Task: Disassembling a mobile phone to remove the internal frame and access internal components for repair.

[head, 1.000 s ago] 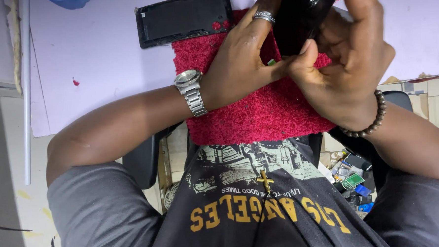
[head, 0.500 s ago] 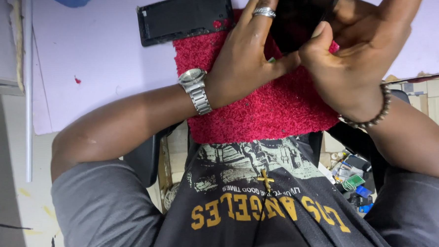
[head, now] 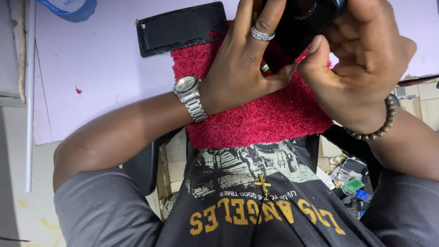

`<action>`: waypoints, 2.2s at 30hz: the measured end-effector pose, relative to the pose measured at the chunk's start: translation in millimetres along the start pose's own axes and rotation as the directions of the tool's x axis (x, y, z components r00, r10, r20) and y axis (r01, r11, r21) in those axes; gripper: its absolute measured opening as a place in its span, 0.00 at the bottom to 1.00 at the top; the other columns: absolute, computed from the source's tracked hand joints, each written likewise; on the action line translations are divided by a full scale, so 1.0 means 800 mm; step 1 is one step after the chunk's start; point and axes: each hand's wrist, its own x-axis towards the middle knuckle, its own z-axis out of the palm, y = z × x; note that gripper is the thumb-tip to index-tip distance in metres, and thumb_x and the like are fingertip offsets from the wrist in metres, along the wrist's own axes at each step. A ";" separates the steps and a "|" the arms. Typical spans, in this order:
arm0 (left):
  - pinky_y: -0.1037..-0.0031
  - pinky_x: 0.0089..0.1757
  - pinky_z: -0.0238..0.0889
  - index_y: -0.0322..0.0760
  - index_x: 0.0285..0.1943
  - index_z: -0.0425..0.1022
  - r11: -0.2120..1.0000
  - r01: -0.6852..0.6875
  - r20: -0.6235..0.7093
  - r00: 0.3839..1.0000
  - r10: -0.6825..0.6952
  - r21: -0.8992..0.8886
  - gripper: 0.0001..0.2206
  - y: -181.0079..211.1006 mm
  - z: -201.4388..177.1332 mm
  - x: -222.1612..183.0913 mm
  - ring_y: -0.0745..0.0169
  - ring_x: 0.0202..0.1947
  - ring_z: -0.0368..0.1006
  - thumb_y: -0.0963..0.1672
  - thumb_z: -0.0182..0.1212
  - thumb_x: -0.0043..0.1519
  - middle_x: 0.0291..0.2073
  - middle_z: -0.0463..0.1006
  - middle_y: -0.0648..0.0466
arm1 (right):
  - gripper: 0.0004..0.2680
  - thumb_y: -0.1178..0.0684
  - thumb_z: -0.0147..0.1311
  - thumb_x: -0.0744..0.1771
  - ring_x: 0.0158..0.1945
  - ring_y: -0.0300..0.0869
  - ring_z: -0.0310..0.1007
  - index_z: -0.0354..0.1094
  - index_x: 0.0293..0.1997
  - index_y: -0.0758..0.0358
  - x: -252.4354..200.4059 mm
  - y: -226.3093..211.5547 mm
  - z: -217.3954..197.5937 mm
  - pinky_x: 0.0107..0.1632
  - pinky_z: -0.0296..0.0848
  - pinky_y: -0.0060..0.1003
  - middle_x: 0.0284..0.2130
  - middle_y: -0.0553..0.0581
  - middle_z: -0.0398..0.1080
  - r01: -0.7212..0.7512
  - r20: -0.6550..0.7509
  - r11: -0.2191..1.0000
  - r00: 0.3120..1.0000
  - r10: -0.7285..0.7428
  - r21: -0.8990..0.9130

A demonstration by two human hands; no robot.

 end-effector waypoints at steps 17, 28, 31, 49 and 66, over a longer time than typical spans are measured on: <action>0.60 0.90 0.60 0.58 0.92 0.15 0.999 -0.043 0.075 0.996 0.045 -0.030 0.58 0.006 0.007 -0.001 0.42 0.95 0.45 0.50 0.79 0.82 0.90 0.40 0.41 | 0.15 0.54 0.46 0.78 0.59 0.62 0.75 0.57 0.67 0.84 0.006 0.002 -0.002 0.62 0.73 0.45 0.59 0.79 0.65 0.137 -0.117 0.975 0.986 -0.117 0.173; 0.49 0.85 0.71 0.68 0.92 0.15 0.965 -0.254 0.023 0.967 0.253 0.070 0.42 -0.025 -0.016 0.013 0.41 0.92 0.48 0.62 0.51 0.88 0.88 0.36 0.45 | 0.21 0.58 0.52 0.73 0.64 0.67 0.76 0.50 0.70 0.88 0.013 -0.039 -0.034 0.69 0.81 0.53 0.60 0.90 0.68 -0.035 0.107 0.925 0.994 -0.006 0.377; 0.49 0.84 0.70 0.68 0.92 0.15 0.951 -0.287 0.020 0.958 0.287 0.112 0.40 -0.024 -0.019 0.016 0.40 0.90 0.50 0.62 0.47 0.88 0.87 0.39 0.43 | 0.22 0.57 0.53 0.72 0.68 0.65 0.74 0.50 0.72 0.82 0.009 -0.023 -0.036 0.71 0.80 0.51 0.63 0.88 0.67 -0.104 0.112 0.886 0.992 0.059 0.452; 0.56 0.83 0.68 0.65 0.93 0.25 0.955 -0.251 0.093 0.967 0.238 0.158 0.53 -0.017 -0.030 0.023 0.39 0.86 0.62 0.46 0.82 0.83 0.85 0.49 0.44 | 0.24 0.55 0.56 0.75 0.64 0.56 0.70 0.46 0.80 0.74 0.012 0.032 -0.031 0.54 0.72 0.41 0.64 0.80 0.66 -0.140 0.074 0.881 0.990 0.120 0.452; 0.49 0.91 0.42 0.49 0.92 0.20 0.943 -0.184 0.257 0.960 0.112 0.279 0.60 -0.009 -0.031 0.030 0.36 0.95 0.37 0.60 0.87 0.89 0.91 0.34 0.39 | 0.14 0.71 0.59 0.79 0.69 0.53 0.69 0.55 0.71 0.76 0.005 0.024 -0.042 0.72 0.79 0.44 0.64 0.74 0.64 -0.132 0.086 0.943 0.990 0.111 0.307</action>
